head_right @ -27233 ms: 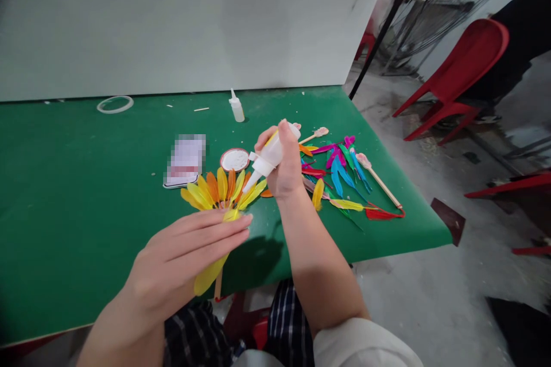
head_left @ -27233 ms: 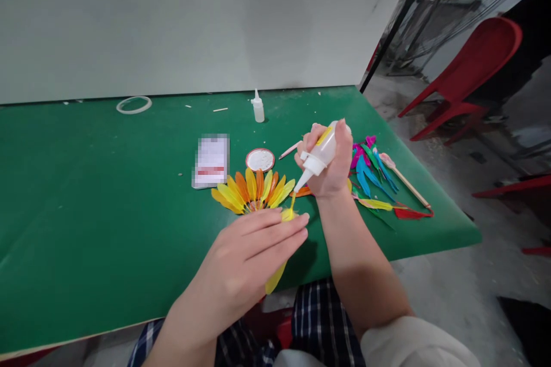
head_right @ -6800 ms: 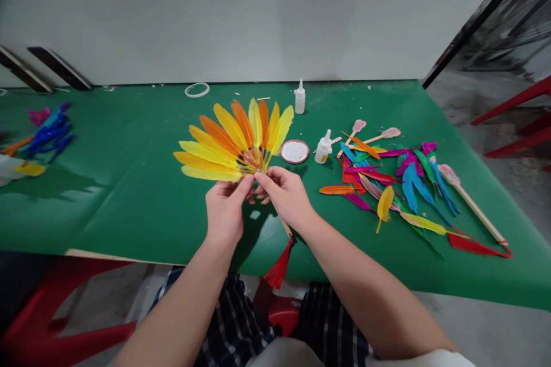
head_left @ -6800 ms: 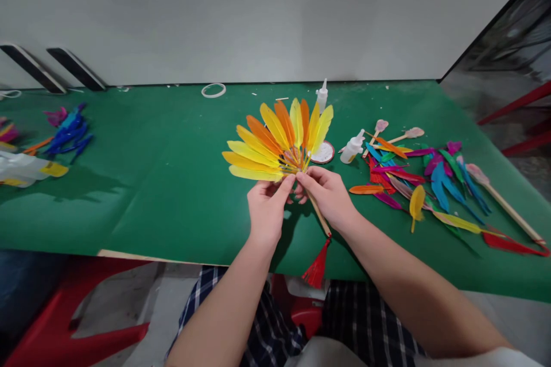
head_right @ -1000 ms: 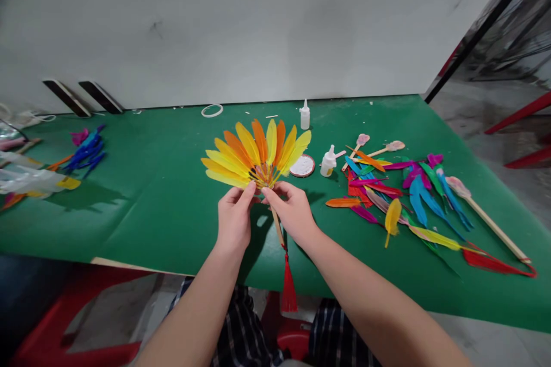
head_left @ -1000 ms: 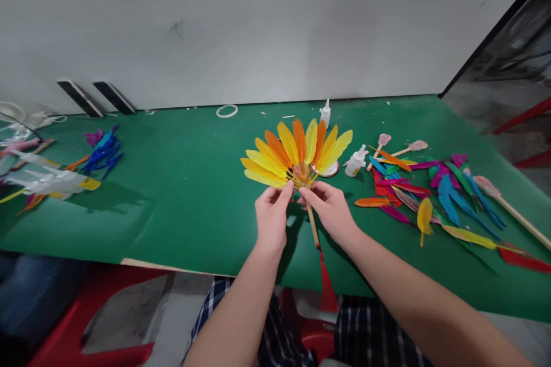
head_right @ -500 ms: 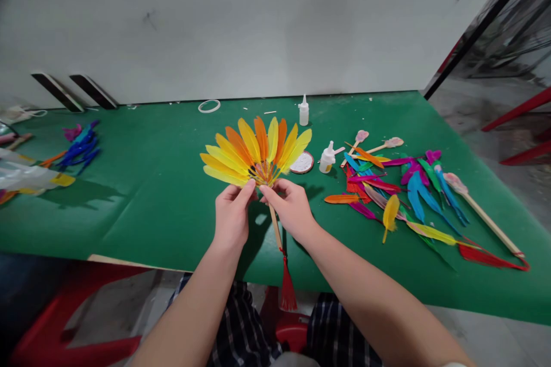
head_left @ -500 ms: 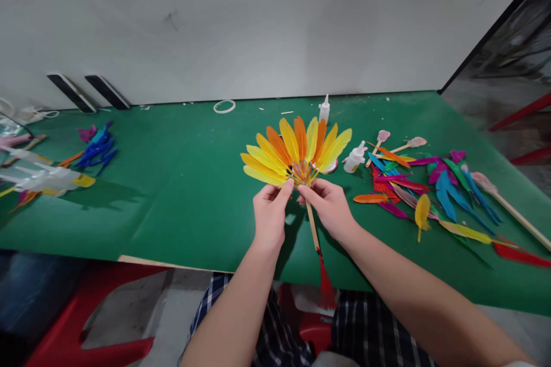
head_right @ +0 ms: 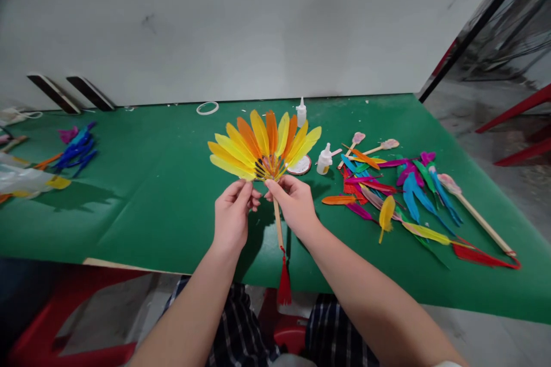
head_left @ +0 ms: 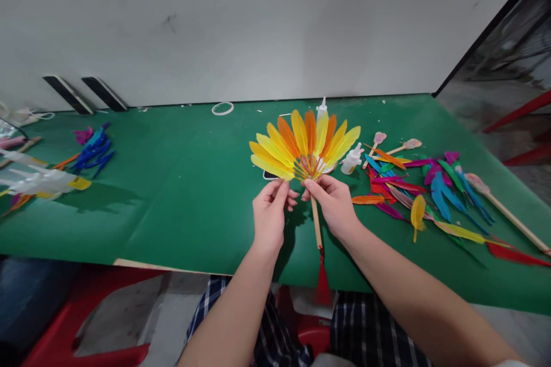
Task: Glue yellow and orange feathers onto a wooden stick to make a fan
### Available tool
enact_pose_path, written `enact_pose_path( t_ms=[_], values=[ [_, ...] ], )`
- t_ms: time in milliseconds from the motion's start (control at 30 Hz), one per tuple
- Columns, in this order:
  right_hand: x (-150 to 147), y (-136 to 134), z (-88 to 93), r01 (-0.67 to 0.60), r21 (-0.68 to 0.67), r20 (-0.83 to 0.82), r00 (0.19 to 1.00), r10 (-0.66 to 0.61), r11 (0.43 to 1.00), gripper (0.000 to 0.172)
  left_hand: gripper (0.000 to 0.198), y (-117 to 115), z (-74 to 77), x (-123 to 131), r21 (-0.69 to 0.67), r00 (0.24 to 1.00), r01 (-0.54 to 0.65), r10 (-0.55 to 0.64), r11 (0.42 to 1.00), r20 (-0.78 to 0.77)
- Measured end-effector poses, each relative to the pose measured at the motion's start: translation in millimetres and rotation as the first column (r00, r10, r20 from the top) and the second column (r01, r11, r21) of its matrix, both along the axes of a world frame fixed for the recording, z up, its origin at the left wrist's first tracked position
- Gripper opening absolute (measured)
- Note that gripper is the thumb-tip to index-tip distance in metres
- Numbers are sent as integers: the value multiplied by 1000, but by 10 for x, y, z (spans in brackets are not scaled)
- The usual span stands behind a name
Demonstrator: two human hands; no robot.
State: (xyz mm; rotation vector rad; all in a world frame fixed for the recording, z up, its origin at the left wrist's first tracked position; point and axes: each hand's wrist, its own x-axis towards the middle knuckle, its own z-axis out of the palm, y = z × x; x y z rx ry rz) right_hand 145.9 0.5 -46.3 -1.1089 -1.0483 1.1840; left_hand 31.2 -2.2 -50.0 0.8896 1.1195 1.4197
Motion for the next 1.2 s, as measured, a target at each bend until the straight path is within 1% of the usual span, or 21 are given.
enact_pose_path(
  t_ms=[100, 200, 267, 333, 433, 533, 600, 667, 733, 767, 867, 933, 1033, 1100, 1200],
  values=[
    [13, 4, 3, -5, 21, 1, 1000, 5, 1000, 26, 22, 8, 1, 12, 9, 997, 33, -33, 999, 72],
    [8, -1, -11, -25, 20, 18, 1000, 25, 999, 27, 19, -8, 28, 46, 3, 982, 111, -110, 994, 150],
    [0, -4, -26, -25, 23, 36, 999, 24, 999, 26, 20, -26, 51, 70, 15, 965, 168, -168, 986, 200],
    [-11, -5, -42, -28, 31, 75, 997, 26, 999, 26, 19, -37, 60, 87, 26, 955, 197, -197, 980, 223],
    [-29, -5, -57, -51, 41, 222, 974, 41, 998, 24, 18, -25, 36, 87, -15, 959, 192, -185, 981, 215],
    [-24, -5, -38, -106, 70, 407, 911, 69, 992, 21, 22, 8, -2, 66, -33, 961, 171, -159, 985, 224],
    [1, -1, -6, -119, 107, 460, 886, 57, 987, 21, 23, 24, -12, 48, -37, 967, 133, -121, 990, 225],
    [33, 13, 21, -64, 118, 407, 913, 10, 991, 23, 25, 28, -10, 32, -64, 976, 90, -75, 994, 207],
    [58, 38, 22, 16, 68, 262, 965, -34, 998, 27, 29, 21, -2, 22, -104, 983, 87, -69, 991, 171],
    [64, 52, 12, 35, 32, 180, 983, -40, 999, 28, 30, 14, 3, 19, -122, 986, 100, -81, 988, 149],
    [59, 84, -33, 17, -46, 0, 1000, -17, 999, 32, 32, -7, 14, 20, -141, 989, 130, -118, 981, 93],
    [50, 90, -47, 12, -68, -60, 998, -16, 998, 33, 33, -17, 21, 27, -131, 985, 158, -146, 979, 95],
    [47, 85, -30, 42, -91, -126, 991, -54, 995, 30, 35, -24, 24, 46, -95, 970, 215, -201, 972, 140],
    [49, 79, -12, 54, -103, -144, 987, -68, 993, 30, 29, -27, 15, 60, -74, 965, 228, -216, 971, 149],
    [48, 72, -3, 26, -100, -150, 988, -41, 995, 30, 22, -29, -9, 75, -73, 972, 218, -210, 973, 107]
  ],
)
